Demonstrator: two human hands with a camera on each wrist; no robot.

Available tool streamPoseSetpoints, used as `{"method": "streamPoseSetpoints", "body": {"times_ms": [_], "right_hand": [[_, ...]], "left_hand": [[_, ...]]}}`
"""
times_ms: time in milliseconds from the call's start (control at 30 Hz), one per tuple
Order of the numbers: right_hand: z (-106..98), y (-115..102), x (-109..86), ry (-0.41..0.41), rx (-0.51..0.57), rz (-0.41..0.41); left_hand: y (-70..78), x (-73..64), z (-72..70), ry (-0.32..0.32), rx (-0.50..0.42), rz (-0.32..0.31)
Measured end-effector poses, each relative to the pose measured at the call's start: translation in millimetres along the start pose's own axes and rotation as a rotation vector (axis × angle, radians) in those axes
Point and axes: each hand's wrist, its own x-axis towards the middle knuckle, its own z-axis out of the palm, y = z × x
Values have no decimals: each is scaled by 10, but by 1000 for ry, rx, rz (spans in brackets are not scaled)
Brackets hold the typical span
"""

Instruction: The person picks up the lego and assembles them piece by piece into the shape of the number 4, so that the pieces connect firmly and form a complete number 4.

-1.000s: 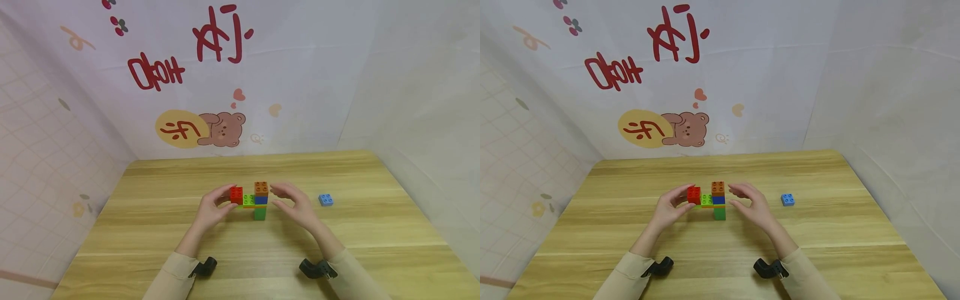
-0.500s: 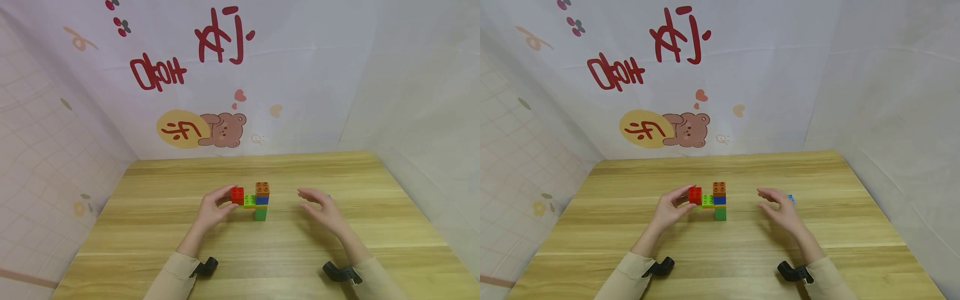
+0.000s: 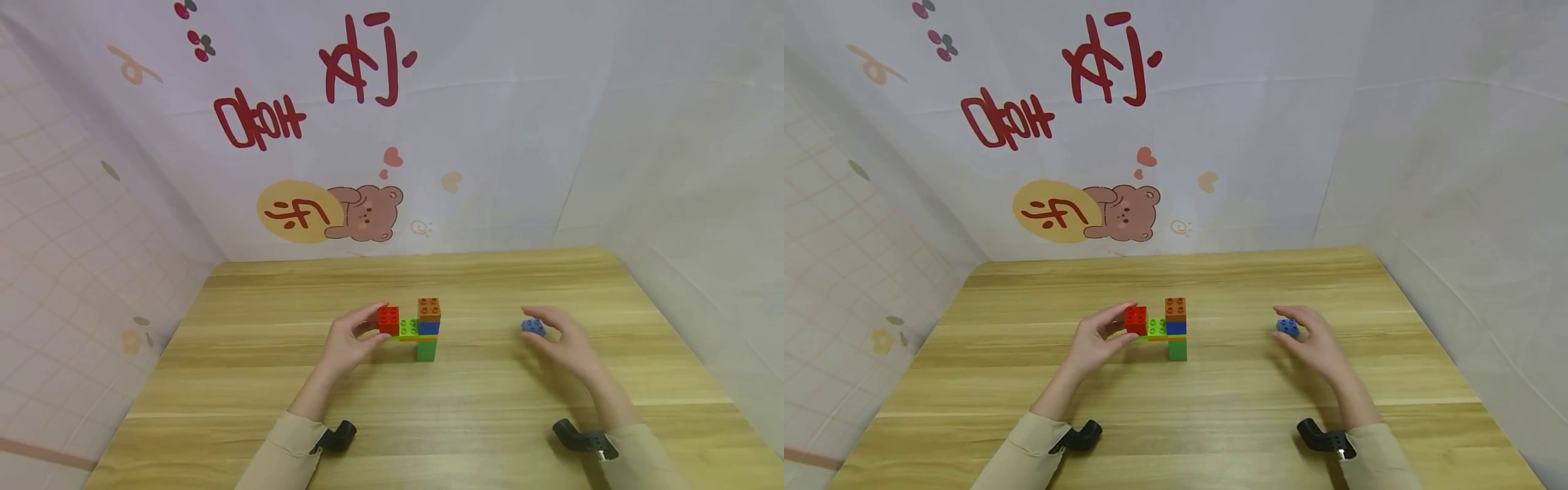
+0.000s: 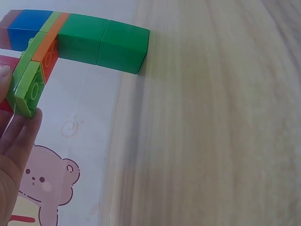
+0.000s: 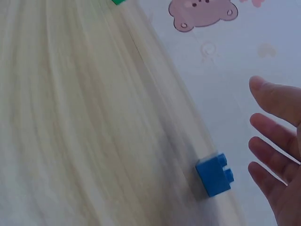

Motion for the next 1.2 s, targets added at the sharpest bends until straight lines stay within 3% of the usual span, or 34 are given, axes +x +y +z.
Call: {"method": "streamPoseSetpoints", "body": {"times_ms": [400, 800, 1000, 1200], "right_hand": [[-14, 221, -22, -97, -14, 61], [-25, 343, -67, -105, 12, 100], [-23, 333, -105, -109, -38, 137], [-23, 308, -144, -81, -106, 147]], "left_hand": [[-5, -9, 6, 13, 10, -15], [22, -4, 8, 12, -12, -48], [11, -22, -2, 19, -23, -5], [6, -27, 6, 21, -23, -11]]}}
